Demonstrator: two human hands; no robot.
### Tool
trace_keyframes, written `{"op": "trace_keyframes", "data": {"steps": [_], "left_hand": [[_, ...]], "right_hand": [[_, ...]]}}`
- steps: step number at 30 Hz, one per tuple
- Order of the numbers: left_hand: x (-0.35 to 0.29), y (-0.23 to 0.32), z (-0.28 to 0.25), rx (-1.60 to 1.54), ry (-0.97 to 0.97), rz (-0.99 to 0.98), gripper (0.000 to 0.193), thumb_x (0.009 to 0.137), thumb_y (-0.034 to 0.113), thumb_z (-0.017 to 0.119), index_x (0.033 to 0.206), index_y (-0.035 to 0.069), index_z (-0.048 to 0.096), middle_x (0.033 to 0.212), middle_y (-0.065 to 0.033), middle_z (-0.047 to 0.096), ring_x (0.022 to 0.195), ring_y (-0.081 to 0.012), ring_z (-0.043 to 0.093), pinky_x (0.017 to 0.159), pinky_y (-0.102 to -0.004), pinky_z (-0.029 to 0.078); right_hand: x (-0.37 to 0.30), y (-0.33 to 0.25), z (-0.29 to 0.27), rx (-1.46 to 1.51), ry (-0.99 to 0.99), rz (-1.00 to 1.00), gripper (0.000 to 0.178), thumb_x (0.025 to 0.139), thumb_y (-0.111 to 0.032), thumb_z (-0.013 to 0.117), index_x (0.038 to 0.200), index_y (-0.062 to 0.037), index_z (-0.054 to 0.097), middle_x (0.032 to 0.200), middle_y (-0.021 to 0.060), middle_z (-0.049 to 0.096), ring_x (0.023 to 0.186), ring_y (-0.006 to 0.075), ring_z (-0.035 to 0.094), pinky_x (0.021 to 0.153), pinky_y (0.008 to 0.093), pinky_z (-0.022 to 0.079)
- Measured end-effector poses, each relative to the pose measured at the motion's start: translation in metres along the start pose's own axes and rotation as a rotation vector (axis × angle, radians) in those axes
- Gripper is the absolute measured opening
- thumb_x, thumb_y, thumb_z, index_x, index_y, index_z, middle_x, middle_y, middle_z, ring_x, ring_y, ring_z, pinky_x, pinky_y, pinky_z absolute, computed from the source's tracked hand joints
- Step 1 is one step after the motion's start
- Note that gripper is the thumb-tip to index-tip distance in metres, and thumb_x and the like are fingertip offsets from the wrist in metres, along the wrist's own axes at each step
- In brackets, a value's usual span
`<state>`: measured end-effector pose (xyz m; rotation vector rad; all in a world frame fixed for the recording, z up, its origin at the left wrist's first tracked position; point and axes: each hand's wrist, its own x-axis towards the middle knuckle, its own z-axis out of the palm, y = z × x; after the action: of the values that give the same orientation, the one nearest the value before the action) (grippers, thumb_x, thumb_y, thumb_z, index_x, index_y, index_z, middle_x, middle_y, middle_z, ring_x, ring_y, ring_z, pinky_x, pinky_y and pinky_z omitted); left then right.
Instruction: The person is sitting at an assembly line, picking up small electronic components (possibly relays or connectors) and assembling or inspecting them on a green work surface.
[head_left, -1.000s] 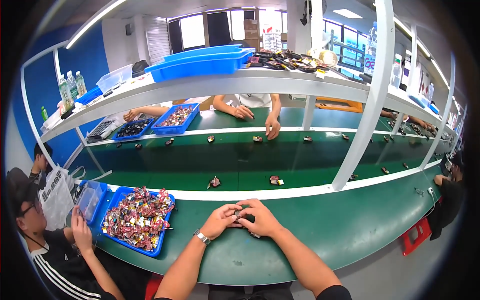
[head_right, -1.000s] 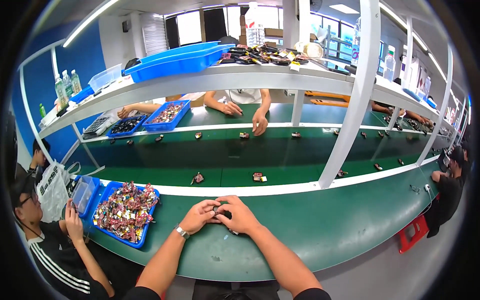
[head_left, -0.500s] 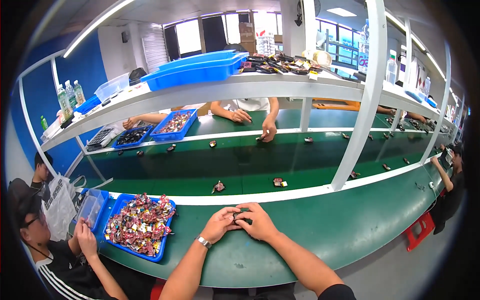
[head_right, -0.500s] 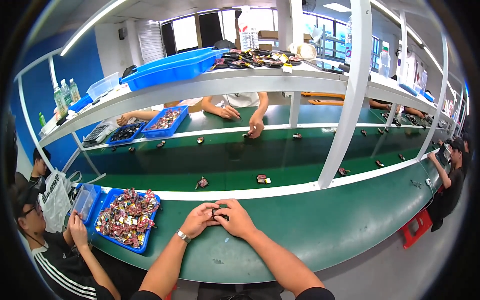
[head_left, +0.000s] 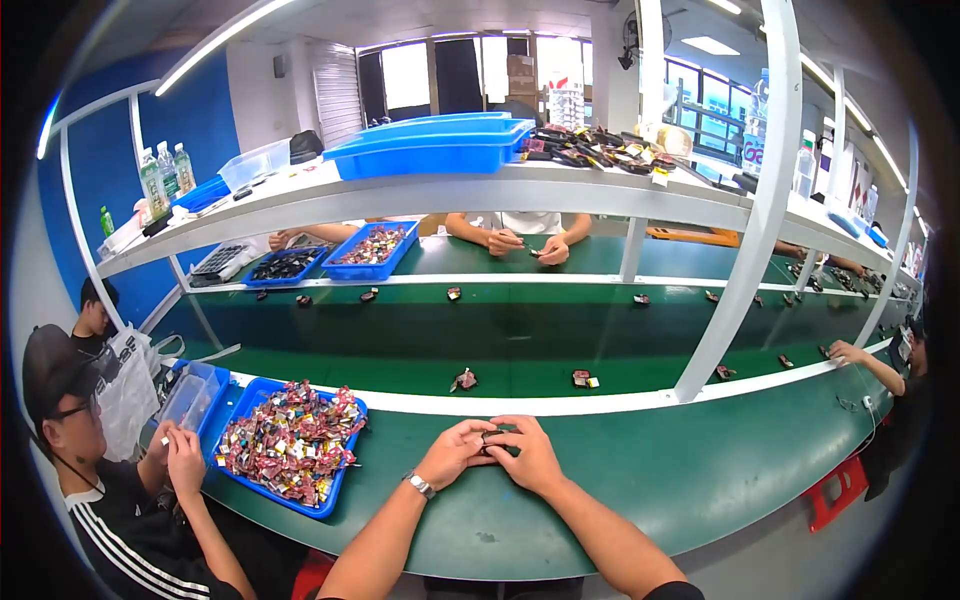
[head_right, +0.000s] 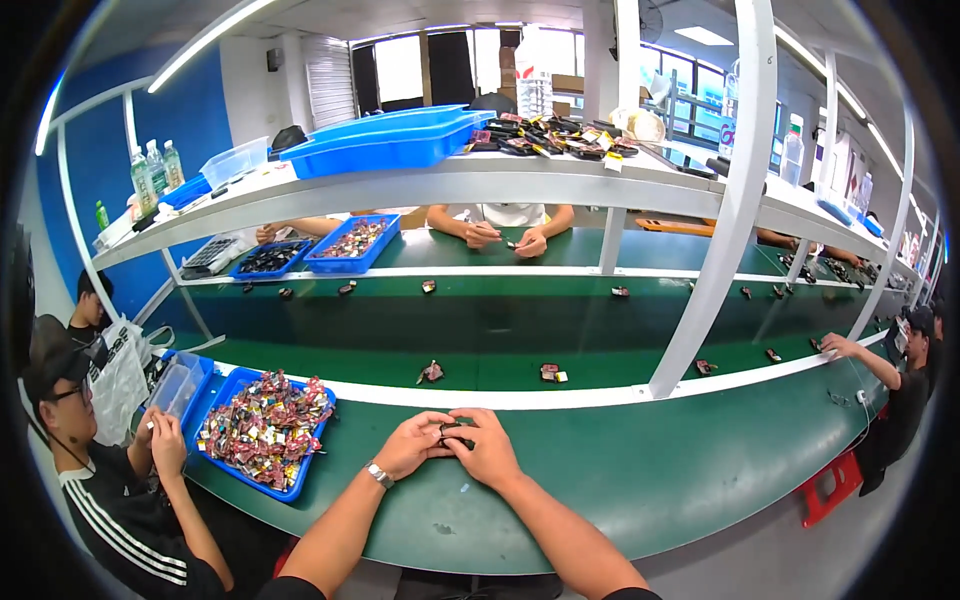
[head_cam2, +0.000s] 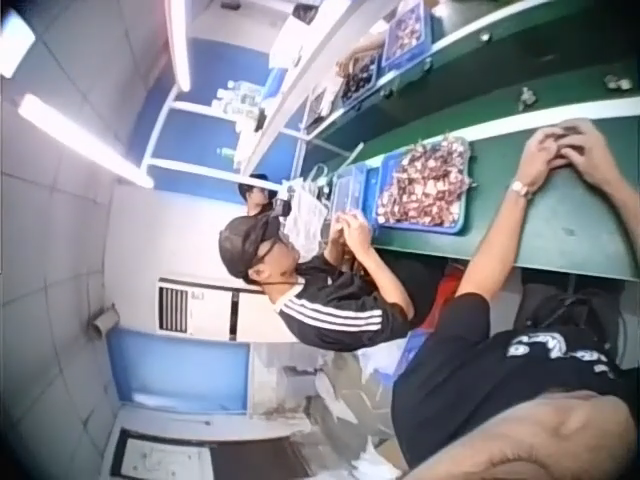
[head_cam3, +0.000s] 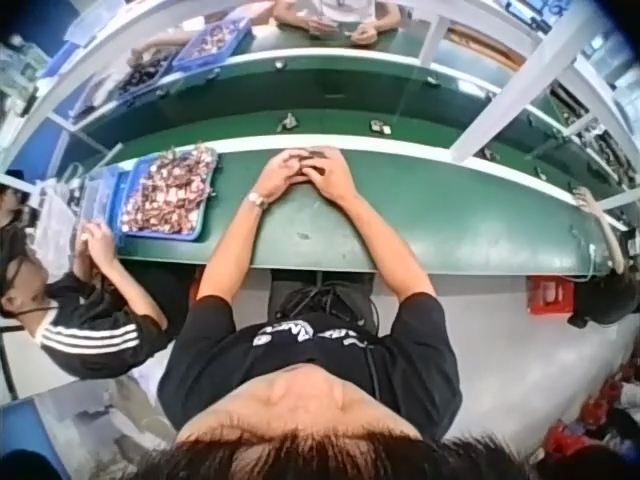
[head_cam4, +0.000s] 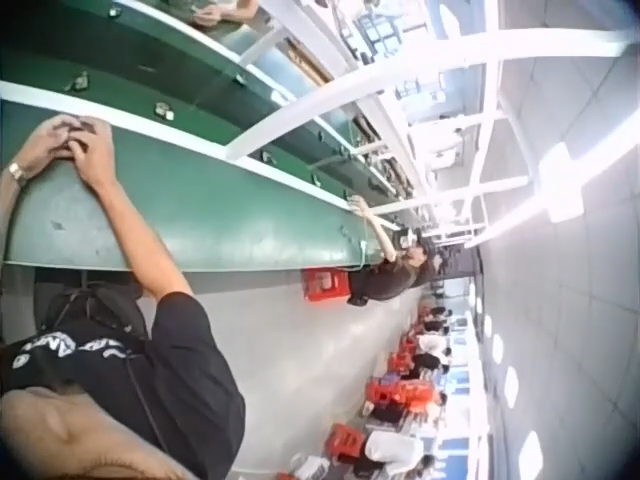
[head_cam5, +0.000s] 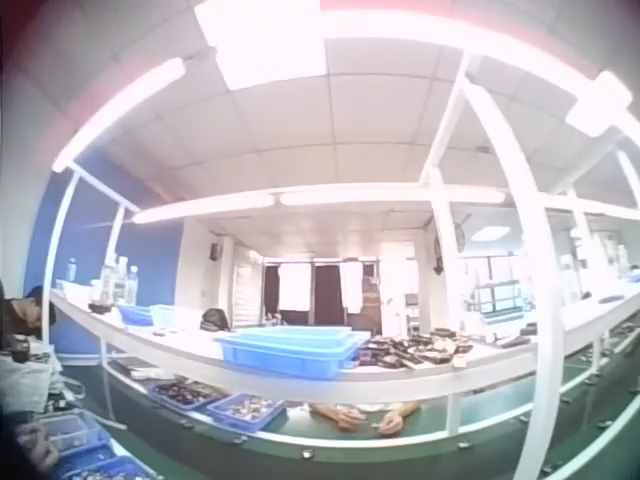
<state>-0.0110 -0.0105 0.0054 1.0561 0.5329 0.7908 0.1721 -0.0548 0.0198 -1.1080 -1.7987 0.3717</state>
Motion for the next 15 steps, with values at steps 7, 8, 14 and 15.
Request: {"op": "trace_keyframes", "data": {"steps": [7,8,14,15], "left_hand": [[0.002,-0.003,-0.004,-0.011,-0.002,0.061,0.028,0.099,0.013,0.051,0.125,0.002,0.049,0.127,-0.0123,0.056,0.112,-0.0195,0.059,0.097,-0.0368,0.051],[0.000,-0.003,-0.004,-0.017,-0.009,0.055,0.028,0.099,0.012,0.050,0.125,0.002,0.049,0.130,-0.0130,0.055,0.114,-0.0206,0.058,0.099,-0.0380,0.050],[0.002,-0.002,-0.007,-0.089,-0.040,0.034,0.028,0.099,0.011,0.051,0.125,0.002,0.049,0.132,-0.0138,0.054,0.117,-0.0216,0.057,0.100,-0.0393,0.049],[0.002,-0.003,-0.008,-0.087,-0.042,0.033,0.028,0.099,0.011,0.051,0.125,0.002,0.049,0.132,-0.0138,0.054,0.117,-0.0216,0.057,0.100,-0.0393,0.049]], "right_hand": [[0.007,-0.013,0.001,-0.014,0.057,-0.068,0.015,0.077,-0.006,0.071,0.092,-0.0078,0.072,0.119,0.0079,0.060,0.112,0.0272,0.054,0.091,0.0365,0.051],[0.006,-0.015,-0.001,-0.050,0.055,-0.080,0.017,0.076,-0.006,0.071,0.092,-0.0085,0.072,0.119,0.0077,0.060,0.113,0.0276,0.054,0.093,0.0372,0.049],[0.002,-0.008,0.002,-0.082,0.098,-0.084,0.018,0.074,-0.006,0.072,0.092,-0.0098,0.073,0.118,0.0067,0.061,0.113,0.0276,0.054,0.093,0.0378,0.049],[0.003,-0.007,0.003,-0.072,0.108,-0.088,0.018,0.075,-0.006,0.071,0.092,-0.0100,0.073,0.117,0.0065,0.061,0.113,0.0274,0.054,0.092,0.0374,0.049]]}}
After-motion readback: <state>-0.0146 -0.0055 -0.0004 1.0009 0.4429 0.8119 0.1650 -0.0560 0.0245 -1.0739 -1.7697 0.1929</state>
